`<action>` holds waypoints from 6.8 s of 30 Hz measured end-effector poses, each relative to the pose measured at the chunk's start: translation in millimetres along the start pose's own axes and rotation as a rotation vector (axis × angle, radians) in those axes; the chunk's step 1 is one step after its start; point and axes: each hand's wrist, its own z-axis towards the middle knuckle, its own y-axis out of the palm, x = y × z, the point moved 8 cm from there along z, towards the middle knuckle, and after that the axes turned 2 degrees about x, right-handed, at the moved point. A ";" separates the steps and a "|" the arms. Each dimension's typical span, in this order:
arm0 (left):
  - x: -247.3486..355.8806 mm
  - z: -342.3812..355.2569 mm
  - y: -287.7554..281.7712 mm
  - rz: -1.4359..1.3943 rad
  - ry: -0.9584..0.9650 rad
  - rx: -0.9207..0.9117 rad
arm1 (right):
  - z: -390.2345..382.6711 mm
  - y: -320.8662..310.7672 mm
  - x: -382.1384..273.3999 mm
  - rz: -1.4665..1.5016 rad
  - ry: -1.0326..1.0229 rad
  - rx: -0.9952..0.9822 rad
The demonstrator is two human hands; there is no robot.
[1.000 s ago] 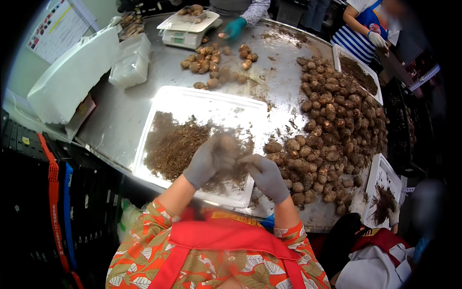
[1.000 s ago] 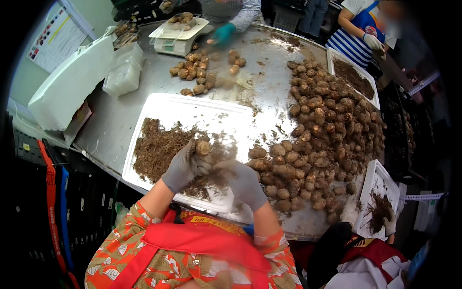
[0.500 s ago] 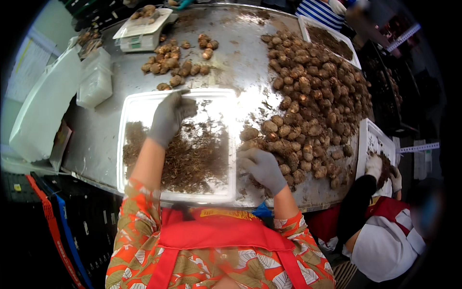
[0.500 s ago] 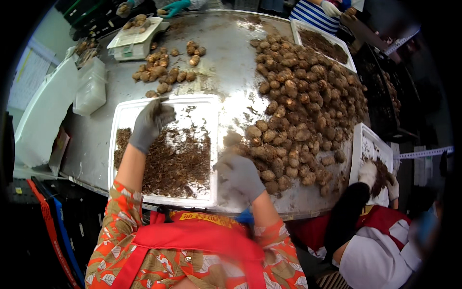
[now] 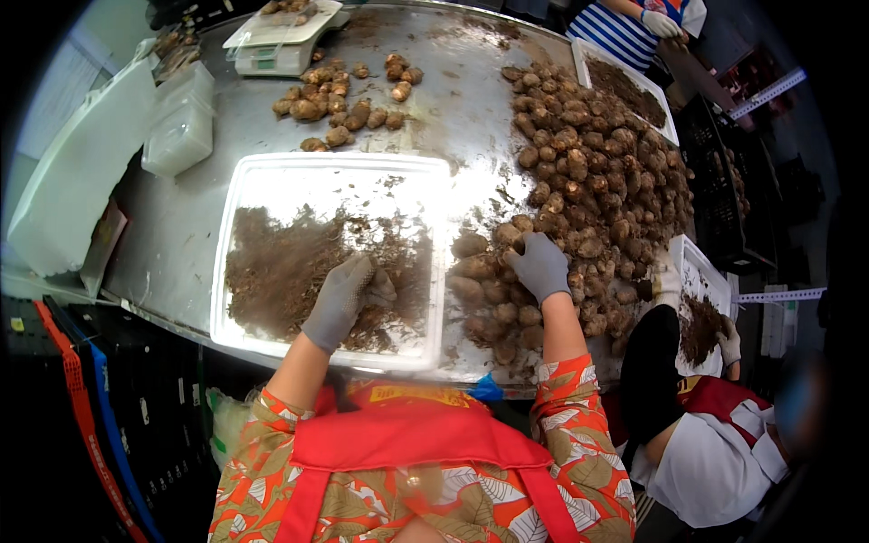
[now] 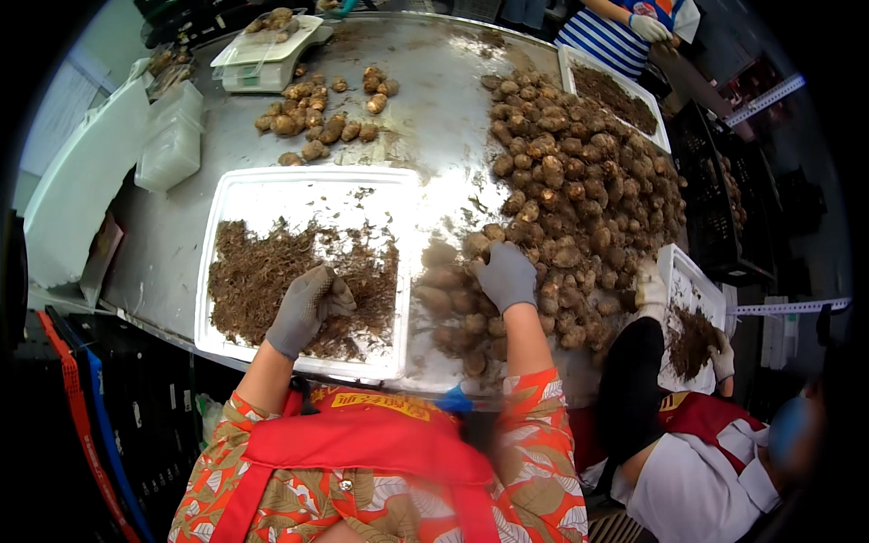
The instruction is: The person peels ginger roots by hand, removing the outer skin and placing the peeled pieces on a metal tray. The person works continuously, picking up new roots from a pile and discarding the peels into a separate container.
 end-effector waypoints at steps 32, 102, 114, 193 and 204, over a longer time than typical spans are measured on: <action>108.1 -34.9 -80.1 0.677 0.417 0.315 | -29.0 33.0 -56.4 -0.011 -0.189 -0.055; 33.2 -46.8 87.3 0.587 0.221 -0.358 | -140.7 2.5 -104.0 1.714 -0.317 -0.170; 35.0 -51.0 90.8 0.710 0.309 -0.423 | -148.6 -18.5 -98.1 1.371 -0.285 0.222; 26.7 -39.5 74.1 0.448 0.235 -0.466 | -151.8 -20.2 -121.5 1.229 -0.191 0.374; 87.8 -51.6 42.2 0.372 0.544 -0.342 | -137.6 24.5 -172.5 0.748 -0.517 0.114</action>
